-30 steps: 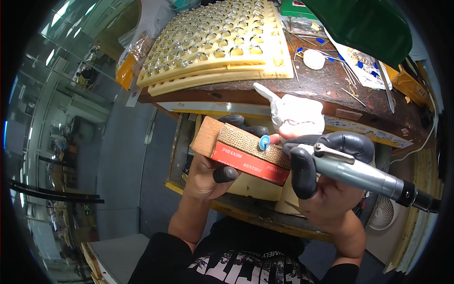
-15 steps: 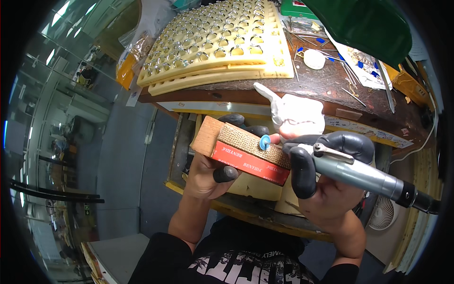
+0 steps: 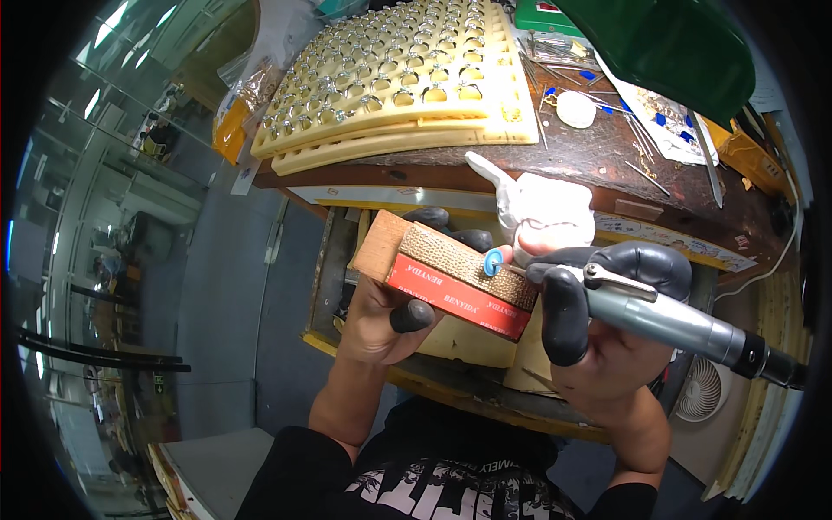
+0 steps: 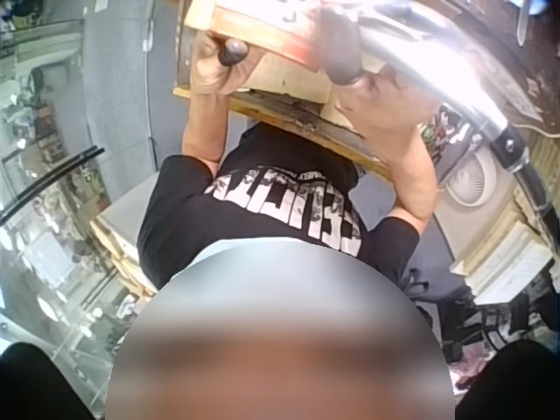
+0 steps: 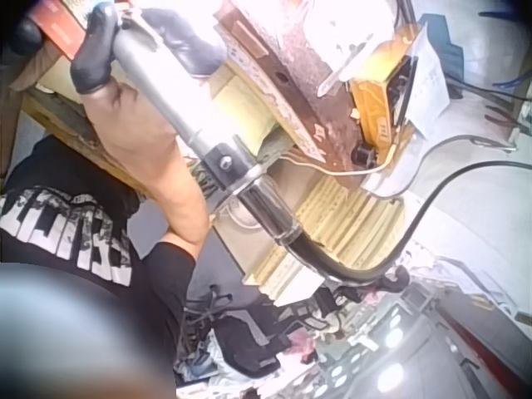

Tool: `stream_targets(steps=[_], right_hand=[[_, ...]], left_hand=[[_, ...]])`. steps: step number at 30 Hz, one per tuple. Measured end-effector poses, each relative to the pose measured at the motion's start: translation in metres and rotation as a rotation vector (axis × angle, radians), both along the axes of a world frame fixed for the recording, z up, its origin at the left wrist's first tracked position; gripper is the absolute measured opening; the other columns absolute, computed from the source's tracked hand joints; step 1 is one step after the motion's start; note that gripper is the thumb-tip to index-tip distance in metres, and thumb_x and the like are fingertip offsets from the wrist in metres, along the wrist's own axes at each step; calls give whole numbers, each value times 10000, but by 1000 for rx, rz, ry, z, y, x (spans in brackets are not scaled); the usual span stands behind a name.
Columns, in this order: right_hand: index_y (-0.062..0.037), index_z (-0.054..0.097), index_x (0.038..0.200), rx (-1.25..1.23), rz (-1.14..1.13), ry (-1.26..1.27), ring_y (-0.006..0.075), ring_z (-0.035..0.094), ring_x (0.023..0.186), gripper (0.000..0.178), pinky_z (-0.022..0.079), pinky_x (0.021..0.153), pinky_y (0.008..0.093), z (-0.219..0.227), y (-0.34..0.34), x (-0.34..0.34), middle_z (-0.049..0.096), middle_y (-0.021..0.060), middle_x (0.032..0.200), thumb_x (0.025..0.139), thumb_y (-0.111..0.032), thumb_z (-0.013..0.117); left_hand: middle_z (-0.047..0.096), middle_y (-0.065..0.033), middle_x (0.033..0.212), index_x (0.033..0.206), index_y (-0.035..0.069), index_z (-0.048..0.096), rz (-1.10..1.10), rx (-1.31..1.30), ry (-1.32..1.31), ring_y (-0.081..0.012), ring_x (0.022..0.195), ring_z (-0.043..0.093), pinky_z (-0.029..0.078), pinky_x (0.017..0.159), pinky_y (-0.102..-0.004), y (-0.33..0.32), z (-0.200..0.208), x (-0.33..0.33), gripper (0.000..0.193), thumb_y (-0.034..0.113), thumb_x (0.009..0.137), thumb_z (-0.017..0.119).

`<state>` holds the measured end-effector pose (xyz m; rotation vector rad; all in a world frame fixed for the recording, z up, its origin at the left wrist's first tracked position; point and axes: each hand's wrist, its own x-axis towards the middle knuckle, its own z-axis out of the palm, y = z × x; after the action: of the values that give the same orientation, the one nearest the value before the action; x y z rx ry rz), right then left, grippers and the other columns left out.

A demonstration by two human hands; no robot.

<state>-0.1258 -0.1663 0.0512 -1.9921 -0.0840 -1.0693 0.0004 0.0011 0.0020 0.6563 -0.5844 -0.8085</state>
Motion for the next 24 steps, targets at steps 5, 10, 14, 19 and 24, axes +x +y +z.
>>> stream_targets(steps=[5, 10, 14, 19, 24], right_hand=[[28, 632, 943, 9, 37, -15, 187, 688, 874, 179, 541, 805, 288, -2, -1, 0, 683, 122, 943, 788, -10, 711], [25, 624, 956, -3, 79, -7, 185, 686, 871, 191, 543, 795, 288, -4, -3, 1, 681, 126, 957, 789, -9, 708], [19, 633, 944, -29, 58, 17, 183, 686, 860, 175, 544, 784, 287, 0, -3, 0, 683, 124, 955, 789, -11, 708], [15, 639, 940, -30, 48, 4, 185, 688, 852, 168, 544, 778, 285, 0, -2, 0, 684, 120, 945, 789, -13, 708], [11, 645, 923, -67, 5, 18, 188, 692, 841, 149, 545, 778, 293, 2, -1, 1, 688, 120, 931, 793, -22, 707]], left_hand=[[471, -231, 1349, 1428, 21, 280, -16, -27, -13, -361, 1308, 429, 300, 1114, -550, -1, 2, 1, 770, 22, 777, 691], [475, -228, 1359, 1424, 36, 293, -37, -52, -14, -409, 1333, 383, 217, 1135, -601, -2, 4, 0, 757, 26, 780, 692], [481, -225, 1353, 1422, 41, 296, -23, -25, -19, -452, 1329, 365, 224, 1129, -603, -2, 5, -1, 757, 43, 783, 702], [481, -228, 1351, 1419, 37, 296, -24, -25, -21, -483, 1330, 344, 242, 1121, -599, -2, 6, -1, 757, 50, 783, 707], [478, -235, 1352, 1419, 36, 290, -18, -27, -17, -485, 1328, 345, 251, 1117, -595, -2, 5, -1, 756, 41, 785, 702]])
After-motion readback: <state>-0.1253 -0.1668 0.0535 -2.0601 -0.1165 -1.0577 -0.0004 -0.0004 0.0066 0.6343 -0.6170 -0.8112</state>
